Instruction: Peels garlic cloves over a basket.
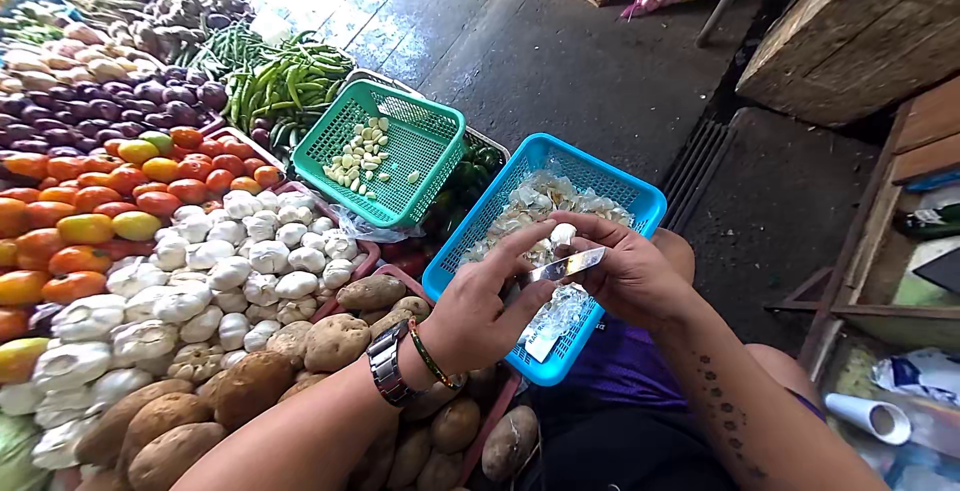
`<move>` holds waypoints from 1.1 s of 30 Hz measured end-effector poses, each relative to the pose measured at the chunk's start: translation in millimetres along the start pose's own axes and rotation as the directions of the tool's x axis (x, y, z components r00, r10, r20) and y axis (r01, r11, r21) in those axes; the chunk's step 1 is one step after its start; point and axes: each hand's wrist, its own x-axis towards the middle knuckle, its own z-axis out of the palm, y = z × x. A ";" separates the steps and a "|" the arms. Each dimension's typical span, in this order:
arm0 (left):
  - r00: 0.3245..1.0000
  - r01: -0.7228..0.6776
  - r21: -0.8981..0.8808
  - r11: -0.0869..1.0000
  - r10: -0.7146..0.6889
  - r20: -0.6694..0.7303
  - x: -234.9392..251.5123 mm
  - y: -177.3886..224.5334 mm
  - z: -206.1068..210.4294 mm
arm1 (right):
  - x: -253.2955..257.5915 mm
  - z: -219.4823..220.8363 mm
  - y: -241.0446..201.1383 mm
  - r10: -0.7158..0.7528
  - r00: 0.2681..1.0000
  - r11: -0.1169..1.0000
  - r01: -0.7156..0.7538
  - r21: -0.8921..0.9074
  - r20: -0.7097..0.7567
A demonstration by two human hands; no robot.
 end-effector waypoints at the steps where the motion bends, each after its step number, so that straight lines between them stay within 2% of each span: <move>1: 1.000 -0.001 0.037 0.999 0.001 0.006 -0.5 -0.2 0.6 | 0.1 -1.4 0.0 -0.002 1.000 1.000 0.002 -0.007 0.009; 9: 0.999 -0.048 0.104 0.993 0.048 0.005 0.5 -2.3 1.7 | 1.0 -10.7 3.5 -0.027 0.992 1.000 0.025 0.018 0.123; 21: 0.999 0.035 0.080 0.996 -0.035 0.006 0.4 -5.7 1.9 | 1.6 -11.5 8.5 -0.003 0.988 0.999 -0.003 0.039 0.152; 28: 1.000 -0.030 0.059 0.998 0.030 0.009 0.4 -4.5 3.4 | 2.9 -11.4 11.8 -0.005 0.994 0.996 -0.005 0.086 0.113; 33: 0.998 -0.056 0.046 0.997 0.056 -0.003 0.6 -5.1 4.2 | 2.5 -12.3 11.6 0.003 0.991 0.994 -0.018 0.104 0.135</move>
